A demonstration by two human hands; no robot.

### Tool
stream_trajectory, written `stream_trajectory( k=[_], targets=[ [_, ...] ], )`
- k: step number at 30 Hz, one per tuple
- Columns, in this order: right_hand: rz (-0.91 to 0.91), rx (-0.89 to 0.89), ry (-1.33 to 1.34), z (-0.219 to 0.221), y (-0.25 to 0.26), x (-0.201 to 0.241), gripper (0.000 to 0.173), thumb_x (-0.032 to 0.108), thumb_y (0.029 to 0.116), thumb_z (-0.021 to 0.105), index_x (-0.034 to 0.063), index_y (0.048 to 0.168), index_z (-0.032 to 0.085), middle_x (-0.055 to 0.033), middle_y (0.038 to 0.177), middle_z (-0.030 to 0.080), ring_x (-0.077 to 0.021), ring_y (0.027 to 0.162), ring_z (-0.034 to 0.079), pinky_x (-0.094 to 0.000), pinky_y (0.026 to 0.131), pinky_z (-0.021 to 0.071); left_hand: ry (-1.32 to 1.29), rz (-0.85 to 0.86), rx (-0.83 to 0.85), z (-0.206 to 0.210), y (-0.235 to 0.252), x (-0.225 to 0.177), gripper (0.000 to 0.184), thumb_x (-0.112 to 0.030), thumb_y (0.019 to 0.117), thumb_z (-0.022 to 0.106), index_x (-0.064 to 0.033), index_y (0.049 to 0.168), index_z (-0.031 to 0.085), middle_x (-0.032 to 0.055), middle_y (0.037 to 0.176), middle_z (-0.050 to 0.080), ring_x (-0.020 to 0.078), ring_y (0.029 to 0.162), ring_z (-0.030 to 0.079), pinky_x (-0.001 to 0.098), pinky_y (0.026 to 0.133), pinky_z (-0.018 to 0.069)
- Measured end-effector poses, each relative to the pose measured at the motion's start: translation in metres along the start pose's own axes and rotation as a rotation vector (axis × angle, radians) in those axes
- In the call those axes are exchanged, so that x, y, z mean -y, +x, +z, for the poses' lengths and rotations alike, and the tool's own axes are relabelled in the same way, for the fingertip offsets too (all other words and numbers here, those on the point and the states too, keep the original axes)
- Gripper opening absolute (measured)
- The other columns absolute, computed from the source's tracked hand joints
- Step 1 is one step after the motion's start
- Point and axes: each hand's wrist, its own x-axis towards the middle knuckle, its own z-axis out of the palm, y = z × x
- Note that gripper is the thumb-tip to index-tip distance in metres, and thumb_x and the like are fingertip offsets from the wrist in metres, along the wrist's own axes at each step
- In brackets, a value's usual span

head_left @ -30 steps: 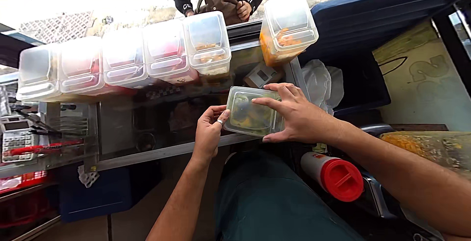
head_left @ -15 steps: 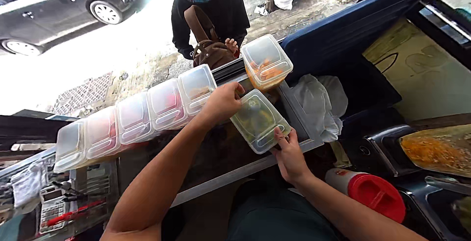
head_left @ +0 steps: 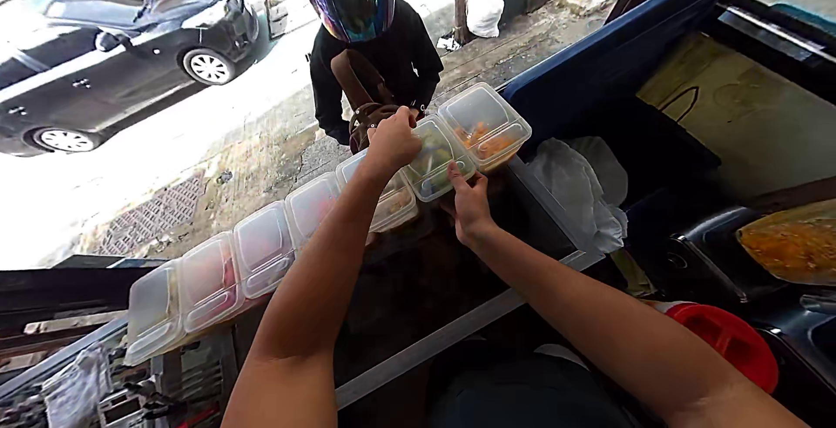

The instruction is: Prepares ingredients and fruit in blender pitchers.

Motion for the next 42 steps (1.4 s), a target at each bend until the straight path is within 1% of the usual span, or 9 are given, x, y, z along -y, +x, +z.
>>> stream_trajectory(
  k=[11, 14, 17, 19, 22, 26, 31, 36, 42],
  targets=[
    [0.118, 0.262, -0.033, -0.065, -0.036, 0.021, 0.103, 0.064, 0.0838, 0.075, 0.0215, 0.159, 0.019, -0.0194, 0.149, 0.049, -0.0385, 0.129, 0.056, -0.0617, 0.100, 0.0502, -0.078, 0.363, -0.236, 0.023, -0.105, -0.042, 0.039, -0.038, 0.1095, 0.040, -0.0111, 0.126, 0.064, 0.0093, 0.118, 0.068, 0.0266, 0.117, 0.061, 0.0544, 0.104, 0.0443],
    [0.102, 0.386, 0.026, -0.159, -0.082, 0.032, 0.059, 0.040, 0.1065, 0.053, 0.0077, 0.153, 0.037, -0.0183, 0.135, 0.060, -0.0273, 0.116, 0.065, -0.0454, 0.096, 0.0553, -0.597, 0.780, -0.302, 0.112, -0.154, -0.110, 0.043, -0.046, 0.1081, 0.041, -0.0117, 0.119, 0.063, 0.0023, 0.120, 0.066, 0.0181, 0.121, 0.060, 0.0449, 0.107, 0.0479],
    [0.095, 0.391, 0.157, -0.260, -0.133, 0.021, 0.050, 0.033, 0.1069, 0.038, 0.0023, 0.145, 0.045, -0.0084, 0.126, 0.060, -0.0096, 0.108, 0.060, -0.0306, 0.093, 0.0506, -0.656, 1.038, -0.146, 0.235, -0.185, -0.175, 0.060, -0.068, 0.1014, 0.031, -0.0231, 0.133, 0.055, -0.0012, 0.133, 0.061, 0.0177, 0.136, 0.049, 0.0497, 0.122, 0.0251],
    [0.098, 0.360, 0.197, -0.333, -0.153, 0.008, 0.058, 0.042, 0.1119, 0.025, 0.0025, 0.153, 0.040, -0.0115, 0.146, 0.052, -0.0141, 0.133, 0.051, -0.0369, 0.115, 0.0406, -0.814, 0.922, 0.017, 0.313, -0.195, -0.207, 0.069, -0.064, 0.1035, 0.028, -0.0080, 0.136, 0.052, 0.0107, 0.135, 0.061, 0.0214, 0.136, 0.050, 0.0482, 0.123, 0.0265],
    [-0.047, 0.117, 0.071, -0.461, -0.185, -0.012, 0.062, 0.041, 0.1123, 0.022, -0.0021, 0.138, 0.058, -0.0146, 0.143, 0.058, -0.0237, 0.134, 0.054, -0.0462, 0.115, 0.0408, -0.817, 0.643, 0.339, 0.378, -0.206, -0.264, 0.054, -0.030, 0.1106, 0.027, 0.0152, 0.134, 0.044, 0.0243, 0.127, 0.060, 0.0210, 0.121, 0.060, 0.0363, 0.108, 0.0475],
    [-0.244, -0.799, -0.093, -0.601, -0.257, -0.022, 0.029, 0.013, 0.1056, 0.049, -0.0029, 0.124, 0.064, -0.0139, 0.109, 0.070, -0.0184, 0.094, 0.070, -0.0359, 0.085, 0.0600, -0.331, 1.004, 0.462, 0.407, -0.219, -0.308, 0.033, -0.029, 0.1009, 0.061, 0.0032, 0.101, 0.067, 0.0175, 0.097, 0.069, 0.0339, 0.100, 0.068, 0.0556, 0.101, 0.0500],
    [-0.329, -1.549, -0.419, -0.767, -0.372, 0.015, 0.048, 0.027, 0.1013, 0.062, 0.0035, 0.141, 0.050, -0.0175, 0.116, 0.066, -0.0254, 0.097, 0.069, -0.0453, 0.085, 0.0603, -0.243, 0.980, 0.429, 0.431, -0.230, -0.355, 0.035, -0.023, 0.0941, 0.058, -0.0045, 0.066, 0.049, 0.0046, 0.059, 0.044, 0.0204, 0.058, 0.048, 0.0435, 0.060, 0.0422],
    [0.021, -1.424, -0.887, -0.883, -0.421, 0.087, 0.071, 0.056, 0.0971, 0.061, 0.0117, 0.150, 0.047, -0.0271, 0.129, 0.061, -0.0451, 0.115, 0.062, -0.0667, 0.098, 0.0480, -0.266, 1.218, 0.523, 0.422, -0.258, -0.404, 0.031, -0.023, 0.0945, 0.062, -0.0071, 0.068, 0.059, 0.0040, 0.067, 0.058, 0.0196, 0.070, 0.060, 0.0430, 0.077, 0.0516],
    [0.124, -1.255, -1.085, -0.881, -0.415, 0.102, 0.046, 0.040, 0.1036, 0.058, 0.0011, 0.128, 0.059, -0.0357, 0.107, 0.064, -0.0603, 0.100, 0.062, -0.0801, 0.081, 0.0453, -0.375, 1.480, 0.762, 0.416, -0.293, -0.482, 0.022, -0.027, 0.0961, 0.067, -0.0122, 0.080, 0.065, 0.0021, 0.083, 0.066, 0.0178, 0.087, 0.065, 0.0418, 0.089, 0.0522]
  ],
)
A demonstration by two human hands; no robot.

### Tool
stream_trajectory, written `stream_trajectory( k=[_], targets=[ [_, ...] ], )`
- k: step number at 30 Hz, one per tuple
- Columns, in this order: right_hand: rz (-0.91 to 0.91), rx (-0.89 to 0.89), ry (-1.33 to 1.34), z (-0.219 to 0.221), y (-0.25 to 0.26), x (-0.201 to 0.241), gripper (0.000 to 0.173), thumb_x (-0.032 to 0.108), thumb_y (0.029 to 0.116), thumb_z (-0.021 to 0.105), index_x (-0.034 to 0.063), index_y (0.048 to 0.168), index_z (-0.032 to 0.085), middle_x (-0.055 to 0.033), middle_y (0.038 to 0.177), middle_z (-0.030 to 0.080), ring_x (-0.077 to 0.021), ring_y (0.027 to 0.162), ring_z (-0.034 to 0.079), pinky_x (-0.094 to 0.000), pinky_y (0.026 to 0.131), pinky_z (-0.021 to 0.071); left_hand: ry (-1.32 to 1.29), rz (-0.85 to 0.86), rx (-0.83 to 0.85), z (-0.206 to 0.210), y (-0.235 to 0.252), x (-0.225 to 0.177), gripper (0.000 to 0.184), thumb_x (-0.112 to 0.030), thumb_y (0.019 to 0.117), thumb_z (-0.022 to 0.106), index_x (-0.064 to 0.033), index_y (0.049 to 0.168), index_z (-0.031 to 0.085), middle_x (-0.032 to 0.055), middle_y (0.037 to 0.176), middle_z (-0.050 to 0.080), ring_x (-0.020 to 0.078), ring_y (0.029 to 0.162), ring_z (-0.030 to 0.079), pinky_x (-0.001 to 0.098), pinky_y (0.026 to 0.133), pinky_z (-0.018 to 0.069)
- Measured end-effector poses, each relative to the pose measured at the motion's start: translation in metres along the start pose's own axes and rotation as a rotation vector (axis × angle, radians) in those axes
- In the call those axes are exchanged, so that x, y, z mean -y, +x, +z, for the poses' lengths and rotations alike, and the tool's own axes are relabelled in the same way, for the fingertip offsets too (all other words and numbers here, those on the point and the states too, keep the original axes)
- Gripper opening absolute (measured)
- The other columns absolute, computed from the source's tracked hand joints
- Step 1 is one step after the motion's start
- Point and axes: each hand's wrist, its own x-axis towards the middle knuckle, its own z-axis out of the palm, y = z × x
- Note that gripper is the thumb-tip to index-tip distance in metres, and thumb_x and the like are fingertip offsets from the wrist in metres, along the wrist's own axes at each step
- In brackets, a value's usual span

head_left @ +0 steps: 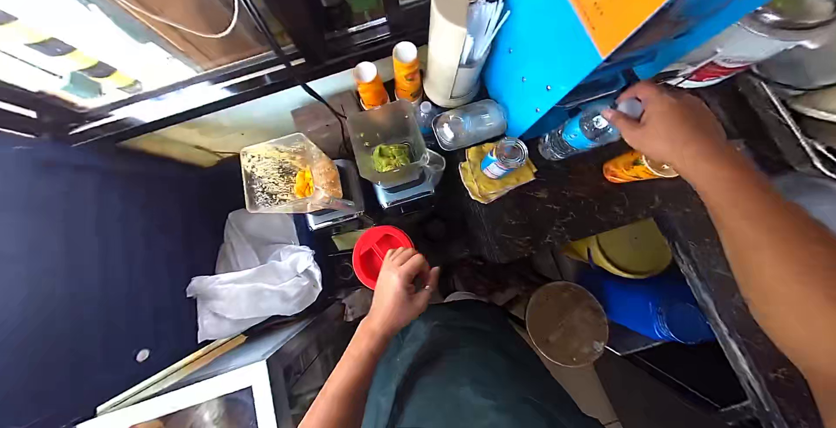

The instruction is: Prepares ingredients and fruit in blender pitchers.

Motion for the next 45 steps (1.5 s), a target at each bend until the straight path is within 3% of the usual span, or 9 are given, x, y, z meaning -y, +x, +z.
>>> stream_trajectory(
  k=[4, 7, 10, 18, 22, 25, 31, 36, 45],
  targets=[
    [-0.104, -0.081, -0.086, -0.004, -0.055, 0.026, 0.048, 0.046, 0.1029, 0.055, 0.0015, 0.120, 0.059, -0.0289, 0.086, 0.065, -0.0532, 0.076, 0.065, -0.0718, 0.062, 0.0494, -0.092, 0.114, 0.103, 0.014, 0.061, -0.045, 0.018, -0.029, 0.0951, 0.070, -0.0126, 0.103, 0.071, 0.0033, 0.106, 0.072, 0.0189, 0.108, 0.066, 0.0423, 0.100, 0.0528],
    [-0.206, -0.141, -0.071, -0.033, -0.099, 0.075, 0.054, 0.051, 0.0999, 0.053, -0.0001, 0.114, 0.062, -0.0227, 0.077, 0.063, -0.0434, 0.063, 0.062, -0.0632, 0.054, 0.0480, -0.167, 0.106, 0.134, 0.032, 0.097, -0.081, 0.066, -0.043, 0.0873, 0.079, -0.0095, 0.141, 0.059, 0.0127, 0.137, 0.063, 0.0263, 0.130, 0.058, 0.0473, 0.111, 0.0475],
    [-0.357, -0.106, -0.064, -0.054, -0.123, 0.129, 0.056, 0.056, 0.0997, 0.052, 0.0024, 0.105, 0.065, -0.0138, 0.071, 0.063, -0.0305, 0.058, 0.063, -0.0518, 0.051, 0.0506, -0.227, 0.051, 0.072, 0.048, 0.111, -0.102, 0.118, -0.066, 0.0670, 0.086, -0.0028, 0.155, 0.040, 0.0217, 0.153, 0.047, 0.0336, 0.140, 0.048, 0.0517, 0.114, 0.0433],
    [-0.680, 0.137, 0.138, -0.014, -0.132, 0.215, 0.045, 0.049, 0.1034, 0.055, 0.0066, 0.111, 0.067, -0.0086, 0.087, 0.066, -0.0191, 0.075, 0.066, -0.0340, 0.064, 0.0570, -0.364, -0.017, -0.221, 0.010, 0.054, -0.031, 0.085, -0.043, 0.0623, 0.094, 0.0021, 0.127, 0.061, 0.0157, 0.118, 0.070, 0.0255, 0.111, 0.068, 0.0446, 0.098, 0.0578],
    [-0.454, 0.460, 0.294, 0.004, -0.119, 0.225, 0.087, 0.074, 0.0821, 0.068, 0.0214, 0.149, 0.049, -0.0032, 0.118, 0.060, -0.0109, 0.097, 0.060, -0.0283, 0.081, 0.0548, -0.398, 0.005, -0.258, -0.009, 0.054, -0.001, 0.087, -0.040, 0.0621, 0.094, 0.0035, 0.128, 0.058, 0.0160, 0.119, 0.069, 0.0225, 0.112, 0.067, 0.0397, 0.099, 0.0570],
    [-0.341, 0.445, 0.562, 0.044, -0.124, 0.208, 0.094, 0.071, 0.0757, 0.077, 0.0208, 0.151, 0.050, -0.0055, 0.137, 0.056, -0.0119, 0.118, 0.058, -0.0300, 0.095, 0.0551, -0.405, -0.003, -0.247, -0.017, 0.061, 0.005, 0.090, -0.041, 0.0607, 0.095, 0.0037, 0.129, 0.057, 0.0156, 0.119, 0.069, 0.0221, 0.112, 0.067, 0.0392, 0.099, 0.0572],
    [-0.500, 0.071, 0.370, 0.011, -0.122, 0.229, 0.055, 0.056, 0.0982, 0.061, 0.0072, 0.122, 0.070, -0.0017, 0.087, 0.068, -0.0084, 0.078, 0.063, -0.0249, 0.072, 0.0564, -0.248, 0.025, -0.210, -0.018, 0.068, 0.012, 0.082, -0.044, 0.0633, 0.092, 0.0005, 0.125, 0.062, 0.0137, 0.117, 0.071, 0.0244, 0.110, 0.068, 0.0417, 0.097, 0.0578],
    [-0.595, 0.170, 0.029, -0.001, -0.116, 0.253, 0.042, 0.043, 0.1068, 0.050, 0.0051, 0.110, 0.069, -0.0062, 0.086, 0.067, -0.0176, 0.078, 0.067, -0.0322, 0.071, 0.0576, -0.162, 0.017, -0.228, -0.018, 0.069, 0.015, 0.082, -0.046, 0.0617, 0.090, 0.0002, 0.124, 0.063, 0.0138, 0.115, 0.071, 0.0252, 0.109, 0.069, 0.0420, 0.095, 0.0578],
    [-1.146, 0.374, -0.054, -0.022, -0.086, 0.256, 0.025, 0.001, 0.1034, 0.049, 0.0065, 0.122, 0.065, -0.0140, 0.109, 0.065, -0.0275, 0.091, 0.067, -0.0391, 0.074, 0.0586, -0.323, 0.198, 0.008, -0.042, 0.078, 0.049, 0.085, -0.046, 0.0624, 0.092, -0.0035, 0.129, 0.061, 0.0112, 0.120, 0.070, 0.0217, 0.114, 0.067, 0.0401, 0.099, 0.0572]
  ],
)
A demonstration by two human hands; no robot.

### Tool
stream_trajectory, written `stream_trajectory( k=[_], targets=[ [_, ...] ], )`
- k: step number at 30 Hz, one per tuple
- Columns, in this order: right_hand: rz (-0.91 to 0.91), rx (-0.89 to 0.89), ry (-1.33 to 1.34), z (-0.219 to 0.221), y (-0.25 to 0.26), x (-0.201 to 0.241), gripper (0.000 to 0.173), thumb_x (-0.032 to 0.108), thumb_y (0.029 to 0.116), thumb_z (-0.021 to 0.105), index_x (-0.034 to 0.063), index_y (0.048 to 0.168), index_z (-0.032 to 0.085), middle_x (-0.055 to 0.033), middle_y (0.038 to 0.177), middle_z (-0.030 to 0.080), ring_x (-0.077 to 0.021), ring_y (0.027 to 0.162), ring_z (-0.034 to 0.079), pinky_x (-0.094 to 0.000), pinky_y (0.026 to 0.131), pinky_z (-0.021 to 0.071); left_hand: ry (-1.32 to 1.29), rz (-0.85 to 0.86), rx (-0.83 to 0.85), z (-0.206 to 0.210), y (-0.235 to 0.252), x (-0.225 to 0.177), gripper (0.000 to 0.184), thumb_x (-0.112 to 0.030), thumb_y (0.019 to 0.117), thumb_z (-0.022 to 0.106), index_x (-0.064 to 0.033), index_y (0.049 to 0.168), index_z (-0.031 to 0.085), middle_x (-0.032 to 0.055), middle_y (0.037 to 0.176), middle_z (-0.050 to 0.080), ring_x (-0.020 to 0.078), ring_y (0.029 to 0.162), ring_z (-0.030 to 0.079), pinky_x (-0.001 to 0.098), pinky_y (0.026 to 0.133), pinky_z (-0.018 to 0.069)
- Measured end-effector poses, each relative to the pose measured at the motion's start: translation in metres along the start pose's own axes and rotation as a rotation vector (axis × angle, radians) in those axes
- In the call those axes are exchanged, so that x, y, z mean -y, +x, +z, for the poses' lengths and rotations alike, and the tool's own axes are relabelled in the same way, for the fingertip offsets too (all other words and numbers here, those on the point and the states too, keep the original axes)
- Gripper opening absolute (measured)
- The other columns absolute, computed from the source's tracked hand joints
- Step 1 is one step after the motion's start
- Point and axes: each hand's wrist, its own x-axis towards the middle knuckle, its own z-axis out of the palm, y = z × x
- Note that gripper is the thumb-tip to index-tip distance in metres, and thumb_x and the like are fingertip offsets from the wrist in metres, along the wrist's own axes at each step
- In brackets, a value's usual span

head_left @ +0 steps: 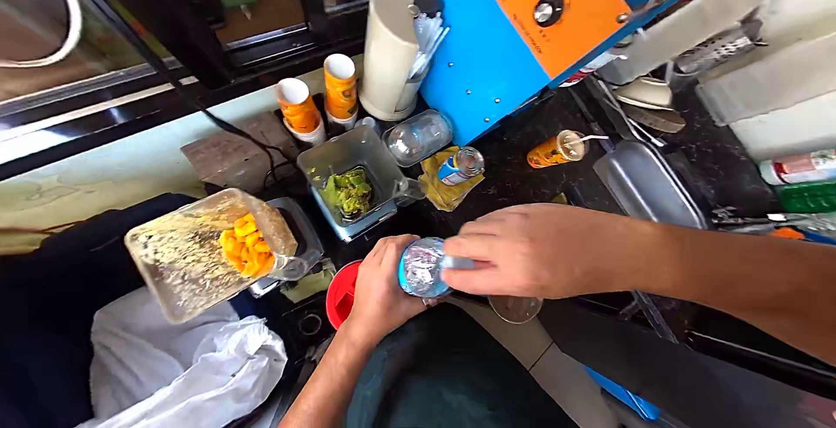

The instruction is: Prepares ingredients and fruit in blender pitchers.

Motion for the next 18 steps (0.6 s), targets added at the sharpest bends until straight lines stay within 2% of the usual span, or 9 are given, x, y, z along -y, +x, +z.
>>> stream_trajectory(
  k=[2, 3, 4, 6, 8, 12, 15, 18],
  targets=[
    [-0.041, -0.013, 0.090, -0.006, 0.002, -0.004, 0.024, 0.001, 0.1038, 0.049, 0.0084, 0.119, 0.066, -0.0126, 0.117, 0.066, -0.0253, 0.098, 0.068, -0.0378, 0.079, 0.0592, -0.084, 0.012, 0.044, -0.007, 0.001, 0.002, 0.087, -0.042, 0.0603, 0.094, -0.0025, 0.129, 0.060, 0.0125, 0.122, 0.069, 0.0227, 0.116, 0.066, 0.0406, 0.102, 0.0561],
    [-0.014, -0.052, 0.162, -0.007, 0.001, -0.007, 0.021, 0.007, 0.1054, 0.050, 0.0094, 0.117, 0.067, -0.0100, 0.116, 0.067, -0.0216, 0.101, 0.068, -0.0344, 0.083, 0.0594, -0.125, 0.005, 0.050, -0.009, 0.001, 0.003, 0.088, -0.040, 0.0590, 0.095, -0.0017, 0.130, 0.060, 0.0132, 0.122, 0.069, 0.0230, 0.117, 0.065, 0.0406, 0.103, 0.0555],
    [0.045, -0.108, 0.257, -0.005, 0.000, -0.010, 0.018, 0.016, 0.1068, 0.053, 0.0099, 0.113, 0.068, -0.0065, 0.113, 0.069, -0.0160, 0.102, 0.068, -0.0297, 0.086, 0.0585, -0.164, -0.012, 0.048, -0.010, 0.001, 0.003, 0.089, -0.040, 0.0584, 0.095, -0.0009, 0.130, 0.059, 0.0135, 0.123, 0.068, 0.0227, 0.118, 0.065, 0.0404, 0.103, 0.0553],
    [0.193, -0.286, 0.464, 0.011, -0.003, -0.013, 0.018, 0.025, 0.1009, 0.066, 0.0068, 0.102, 0.069, -0.0037, 0.101, 0.071, -0.0085, 0.097, 0.068, -0.0229, 0.086, 0.0579, -0.234, -0.069, 0.019, -0.009, 0.001, 0.001, 0.092, -0.043, 0.0606, 0.095, 0.0013, 0.131, 0.057, 0.0139, 0.124, 0.067, 0.0213, 0.118, 0.065, 0.0394, 0.103, 0.0552],
    [0.297, -0.479, 0.536, 0.036, -0.001, -0.008, 0.016, 0.020, 0.0976, 0.071, 0.0041, 0.098, 0.070, -0.0057, 0.101, 0.072, -0.0101, 0.100, 0.069, -0.0247, 0.088, 0.0590, -0.278, -0.144, -0.035, -0.006, 0.001, -0.003, 0.092, -0.045, 0.0633, 0.094, 0.0029, 0.132, 0.055, 0.0138, 0.123, 0.068, 0.0194, 0.117, 0.065, 0.0386, 0.103, 0.0559],
    [0.375, -0.691, 0.306, 0.078, 0.014, 0.004, 0.014, 0.015, 0.0984, 0.070, 0.0094, 0.110, 0.074, -0.0088, 0.110, 0.073, -0.0155, 0.107, 0.070, -0.0290, 0.092, 0.0596, -0.340, -0.302, -0.126, 0.002, 0.003, -0.003, 0.094, -0.043, 0.0647, 0.094, 0.0035, 0.134, 0.051, 0.0110, 0.119, 0.069, 0.0149, 0.112, 0.068, 0.0365, 0.100, 0.0581],
    [0.442, -0.700, 0.246, 0.095, 0.025, 0.005, 0.015, 0.014, 0.0971, 0.071, 0.0130, 0.111, 0.076, -0.0110, 0.122, 0.071, -0.0206, 0.117, 0.067, -0.0337, 0.099, 0.0579, -0.438, -0.413, -0.195, 0.008, 0.006, -0.003, 0.096, -0.045, 0.0657, 0.093, 0.0038, 0.135, 0.049, 0.0088, 0.118, 0.070, 0.0132, 0.110, 0.068, 0.0356, 0.099, 0.0588],
    [0.485, -0.658, 0.283, 0.100, 0.031, 0.003, 0.015, 0.016, 0.0975, 0.071, 0.0128, 0.111, 0.077, -0.0108, 0.128, 0.069, -0.0205, 0.122, 0.065, -0.0336, 0.103, 0.0557, -0.495, -0.499, -0.240, 0.015, 0.005, -0.004, 0.096, -0.041, 0.0656, 0.093, 0.0044, 0.137, 0.047, 0.0082, 0.118, 0.070, 0.0128, 0.110, 0.069, 0.0347, 0.099, 0.0590]
  ],
)
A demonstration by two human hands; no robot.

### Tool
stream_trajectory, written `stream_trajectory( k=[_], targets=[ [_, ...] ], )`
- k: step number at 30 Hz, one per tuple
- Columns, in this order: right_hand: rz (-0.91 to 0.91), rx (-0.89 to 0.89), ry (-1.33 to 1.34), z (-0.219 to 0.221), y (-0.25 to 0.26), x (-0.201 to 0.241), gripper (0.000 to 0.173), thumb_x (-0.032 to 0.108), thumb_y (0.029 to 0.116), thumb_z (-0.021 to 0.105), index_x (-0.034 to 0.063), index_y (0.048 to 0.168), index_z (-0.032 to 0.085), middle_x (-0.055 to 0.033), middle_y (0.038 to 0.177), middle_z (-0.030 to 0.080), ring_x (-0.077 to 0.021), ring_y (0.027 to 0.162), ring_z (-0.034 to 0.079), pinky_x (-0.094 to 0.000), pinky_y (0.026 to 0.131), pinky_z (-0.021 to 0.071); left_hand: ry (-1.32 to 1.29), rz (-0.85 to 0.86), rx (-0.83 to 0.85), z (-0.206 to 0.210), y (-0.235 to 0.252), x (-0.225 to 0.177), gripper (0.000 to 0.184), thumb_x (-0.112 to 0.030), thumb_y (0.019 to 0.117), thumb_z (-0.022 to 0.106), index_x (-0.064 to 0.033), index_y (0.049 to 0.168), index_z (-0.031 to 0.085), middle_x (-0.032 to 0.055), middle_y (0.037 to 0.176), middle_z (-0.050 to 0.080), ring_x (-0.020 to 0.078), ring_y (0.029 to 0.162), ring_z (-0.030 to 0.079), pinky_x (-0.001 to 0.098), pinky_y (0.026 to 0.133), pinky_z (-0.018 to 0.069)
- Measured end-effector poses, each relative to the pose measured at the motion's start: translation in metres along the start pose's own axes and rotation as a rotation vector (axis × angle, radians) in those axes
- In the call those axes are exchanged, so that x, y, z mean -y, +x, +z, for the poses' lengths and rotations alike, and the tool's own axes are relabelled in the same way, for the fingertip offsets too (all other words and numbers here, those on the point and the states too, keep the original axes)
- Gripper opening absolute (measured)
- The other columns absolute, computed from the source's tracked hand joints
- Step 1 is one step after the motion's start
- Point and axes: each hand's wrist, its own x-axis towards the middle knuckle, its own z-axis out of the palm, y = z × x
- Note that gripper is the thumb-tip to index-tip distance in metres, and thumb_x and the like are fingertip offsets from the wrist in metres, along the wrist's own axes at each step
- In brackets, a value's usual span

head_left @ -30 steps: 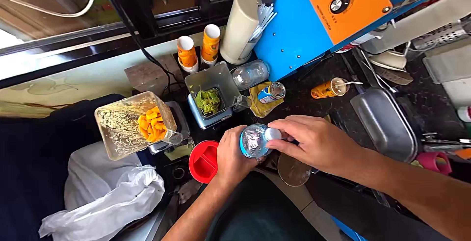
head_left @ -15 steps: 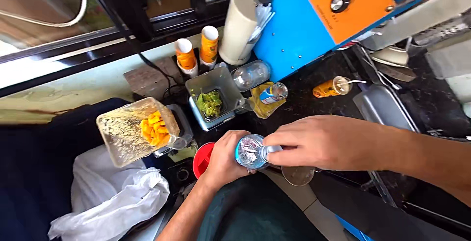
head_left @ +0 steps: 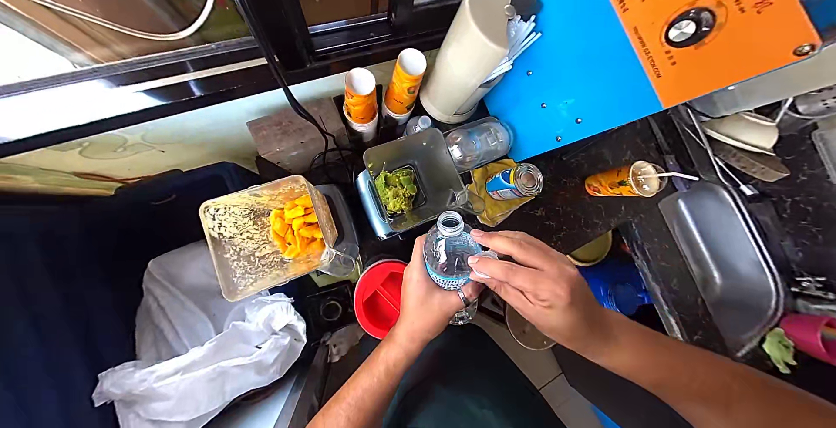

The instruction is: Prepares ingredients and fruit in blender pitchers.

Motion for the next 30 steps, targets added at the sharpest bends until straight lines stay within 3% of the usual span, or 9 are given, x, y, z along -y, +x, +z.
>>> stream_trajectory(
  k=[10, 21, 30],
  targets=[
    [0.125, 0.104, 0.032, -0.005, 0.022, -0.002, 0.015, 0.020, 0.0983, 0.069, 0.0168, 0.109, 0.079, -0.0049, 0.128, 0.070, -0.0149, 0.120, 0.064, -0.0291, 0.102, 0.0543, -0.203, -0.237, -0.045, 0.018, -0.009, -0.008, 0.090, -0.037, 0.0706, 0.092, 0.0035, 0.137, 0.046, 0.0083, 0.118, 0.069, 0.0124, 0.109, 0.069, 0.0317, 0.099, 0.0580],
    [0.177, 0.162, -0.015, -0.011, 0.039, 0.003, 0.017, 0.025, 0.0987, 0.068, 0.0187, 0.109, 0.080, -0.0008, 0.126, 0.071, -0.0108, 0.118, 0.064, -0.0254, 0.100, 0.0534, -0.460, -0.345, -0.061, 0.025, -0.008, -0.019, 0.092, -0.031, 0.0721, 0.092, 0.0033, 0.141, 0.042, 0.0139, 0.119, 0.069, 0.0206, 0.109, 0.070, 0.0378, 0.097, 0.0595],
    [0.193, 0.185, -0.036, -0.012, 0.044, 0.003, 0.017, 0.029, 0.0990, 0.068, 0.0201, 0.107, 0.080, 0.0009, 0.126, 0.071, -0.0092, 0.118, 0.064, -0.0250, 0.100, 0.0532, -0.529, -0.391, -0.066, 0.027, -0.008, -0.025, 0.090, -0.031, 0.0727, 0.092, 0.0024, 0.140, 0.043, 0.0142, 0.116, 0.069, 0.0208, 0.107, 0.070, 0.0372, 0.096, 0.0595]
  ],
)
